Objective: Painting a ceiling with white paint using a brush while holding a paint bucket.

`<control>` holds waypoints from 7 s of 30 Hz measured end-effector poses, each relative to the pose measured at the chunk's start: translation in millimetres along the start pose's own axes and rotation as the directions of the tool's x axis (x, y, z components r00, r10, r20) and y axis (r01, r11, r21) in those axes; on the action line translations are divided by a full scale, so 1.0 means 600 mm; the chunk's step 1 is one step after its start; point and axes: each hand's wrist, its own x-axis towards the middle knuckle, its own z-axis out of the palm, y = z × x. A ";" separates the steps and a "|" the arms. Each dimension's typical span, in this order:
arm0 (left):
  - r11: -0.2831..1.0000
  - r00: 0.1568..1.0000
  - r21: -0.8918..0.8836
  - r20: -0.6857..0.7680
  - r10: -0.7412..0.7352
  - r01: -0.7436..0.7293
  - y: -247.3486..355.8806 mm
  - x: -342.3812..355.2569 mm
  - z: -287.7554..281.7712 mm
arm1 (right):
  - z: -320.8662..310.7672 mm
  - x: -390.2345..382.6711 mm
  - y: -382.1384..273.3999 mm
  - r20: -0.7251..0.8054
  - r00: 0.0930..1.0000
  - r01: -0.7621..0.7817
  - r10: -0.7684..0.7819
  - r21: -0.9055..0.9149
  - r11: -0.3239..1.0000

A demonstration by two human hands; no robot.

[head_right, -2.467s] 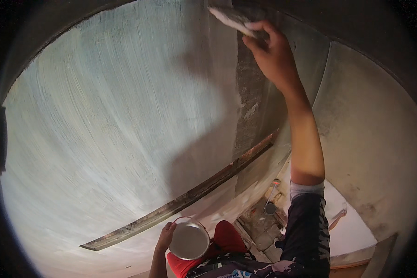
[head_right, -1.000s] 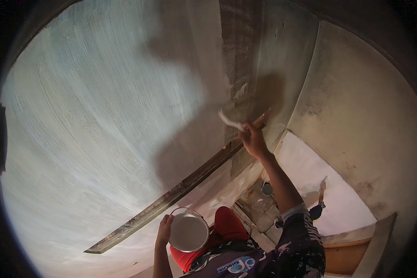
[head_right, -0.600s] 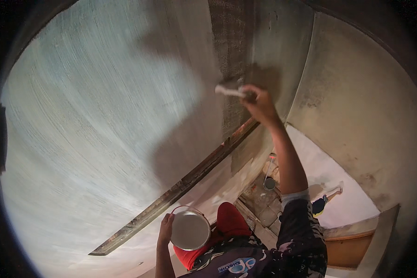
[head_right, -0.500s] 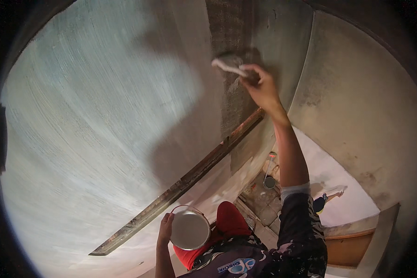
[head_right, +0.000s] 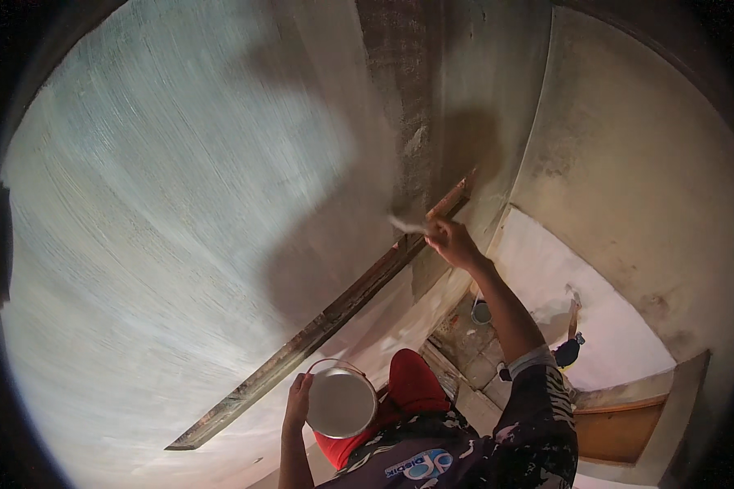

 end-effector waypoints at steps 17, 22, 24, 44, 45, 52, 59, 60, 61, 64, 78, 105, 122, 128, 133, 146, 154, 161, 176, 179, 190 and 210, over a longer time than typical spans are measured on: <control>0.999 1.000 -0.044 -0.011 0.023 -0.023 -0.031 0.014 0.001 | -0.148 0.244 -0.271 -0.258 0.966 0.034 0.025 0.219 0.975; 1.000 1.000 -0.029 -0.004 -0.001 0.001 -0.022 0.006 -0.001 | -0.038 0.168 -0.131 -0.191 0.975 0.109 -0.112 -0.024 0.994; 0.999 0.999 -0.040 0.004 0.034 -0.034 -0.015 0.009 0.003 | -0.020 0.111 -0.057 -0.160 0.970 0.172 -0.182 -0.075 0.982; 1.000 1.000 -0.024 -0.001 0.007 -0.007 -0.028 0.013 -0.004 | -0.138 0.231 -0.279 -0.198 0.975 -0.070 0.101 0.158 0.985; 0.998 1.000 -0.057 0.008 0.001 0.000 -0.022 0.013 -0.001 | -0.131 0.243 -0.265 -0.218 0.975 0.005 0.050 0.247 0.969; 0.999 0.999 -0.003 -0.006 0.036 -0.036 -0.041 0.022 -0.007 | -0.062 0.150 -0.148 -0.053 0.987 0.154 -0.154 0.007 0.988; 1.000 1.000 -0.019 -0.004 0.016 -0.016 -0.015 0.010 -0.001 | -0.105 0.110 -0.104 0.360 0.904 -0.155 0.231 -0.229 0.961; 1.000 1.000 -0.023 -0.002 0.021 -0.022 -0.021 0.010 -0.001 | -0.109 0.126 -0.114 0.358 0.907 -0.148 0.224 -0.229 0.962; 0.999 1.000 -0.026 0.000 0.028 -0.028 -0.023 0.014 -0.001 | -0.116 0.156 -0.124 0.270 0.957 -0.084 0.107 -0.098 0.992; 0.999 1.000 -0.040 -0.001 0.023 -0.023 -0.024 0.015 0.001 | -0.147 0.246 -0.216 -0.018 0.987 0.160 -0.162 -0.083 0.984; 0.999 0.999 0.004 0.001 0.043 -0.043 -0.029 0.010 0.002 | -0.065 0.149 -0.119 -0.158 0.963 0.203 -0.218 -0.106 0.974; 0.994 0.996 0.073 -0.043 0.080 -0.076 -0.018 0.008 -0.007 | 0.269 -0.308 -0.335 0.984 0.140 0.362 0.111 -0.155 0.919; 0.977 0.995 0.211 0.094 -0.017 -0.003 0.038 0.009 0.002 | 0.379 -0.414 -0.292 0.941 0.334 0.367 0.052 -0.181 0.912; 0.983 0.991 0.181 0.117 -0.059 0.037 0.045 0.011 -0.002 | 0.377 -0.419 -0.272 0.943 0.329 0.293 0.055 -0.157 0.943; 0.986 0.993 0.166 0.115 -0.011 -0.008 0.035 0.018 -0.003 | 0.376 -0.419 -0.265 0.906 0.417 0.336 -0.074 -0.077 0.939; 0.987 0.989 0.157 0.141 -0.048 0.026 0.043 0.016 -0.006 | 0.363 -0.423 -0.260 0.898 0.439 0.344 0.021 -0.190 0.920; 0.987 0.993 0.163 0.120 -0.010 -0.009 0.037 0.015 -0.001 | 0.361 -0.424 -0.263 0.924 0.368 0.316 0.107 -0.232 0.920; 0.982 0.988 0.183 0.143 -0.063 0.036 0.042 0.015 -0.005 | 0.280 -0.346 -0.327 0.912 0.375 0.255 0.165 -0.272 0.928; 0.988 0.987 0.149 0.152 -0.059 0.036 0.023 0.029 -0.009 | 0.136 -0.359 -0.171 0.984 -0.163 -0.986 0.073 -0.165 0.014; 0.986 0.984 0.160 0.158 -0.078 0.053 0.030 0.030 -0.008 | 0.126 -0.392 -0.156 0.995 -0.095 -0.981 -0.010 -0.095 -0.170; 0.974 0.995 0.224 0.101 -0.022 -0.001 0.007 0.032 -0.009 | 0.115 -0.378 -0.133 0.976 0.198 -0.901 0.094 0.219 -0.373; 0.994 0.991 0.106 0.129 0.020 -0.034 0.021 0.041 0.005 | -0.053 -0.013 0.020 0.441 0.637 -0.764 0.633 0.475 0.437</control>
